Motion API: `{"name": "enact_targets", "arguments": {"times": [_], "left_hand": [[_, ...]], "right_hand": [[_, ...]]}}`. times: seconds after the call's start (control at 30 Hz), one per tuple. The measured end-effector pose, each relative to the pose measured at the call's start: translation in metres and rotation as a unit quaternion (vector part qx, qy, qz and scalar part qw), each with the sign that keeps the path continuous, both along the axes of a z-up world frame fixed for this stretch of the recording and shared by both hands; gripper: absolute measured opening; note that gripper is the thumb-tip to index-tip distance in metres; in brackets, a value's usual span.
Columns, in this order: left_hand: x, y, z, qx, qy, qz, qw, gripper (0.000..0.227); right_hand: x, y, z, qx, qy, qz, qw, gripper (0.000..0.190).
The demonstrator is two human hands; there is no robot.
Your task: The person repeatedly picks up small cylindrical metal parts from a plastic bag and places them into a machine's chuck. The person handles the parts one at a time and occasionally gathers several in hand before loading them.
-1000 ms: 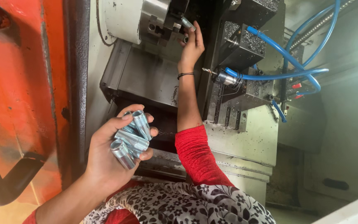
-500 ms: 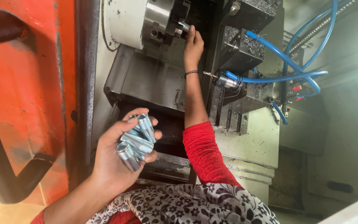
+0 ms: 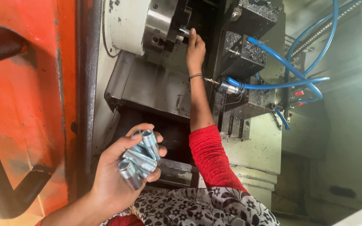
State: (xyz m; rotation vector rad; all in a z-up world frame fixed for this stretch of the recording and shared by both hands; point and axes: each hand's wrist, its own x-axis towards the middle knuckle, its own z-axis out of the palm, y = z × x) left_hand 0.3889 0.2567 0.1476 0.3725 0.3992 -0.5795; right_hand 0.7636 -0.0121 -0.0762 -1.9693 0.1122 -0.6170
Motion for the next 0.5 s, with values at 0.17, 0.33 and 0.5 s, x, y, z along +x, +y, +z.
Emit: {"name": "enact_targets", "arguments": {"times": [0.17, 0.33, 0.5], "left_hand": [[-0.001, 0.0, 0.002, 0.011, 0.004, -0.001, 1.0, 0.035], [0.003, 0.001, 0.0, 0.023, -0.001, 0.008, 1.0, 0.036], [0.013, 0.003, 0.001, 0.053, -0.045, 0.048, 0.996, 0.036]], "right_hand": [[-0.005, 0.005, 0.001, 0.093, -0.006, 0.065, 0.993, 0.032], [-0.009, 0.004, -0.004, 0.067, -0.047, 0.082, 0.993, 0.029], [0.0, 0.009, -0.018, 0.062, -0.081, 0.061, 0.993, 0.041]]}}
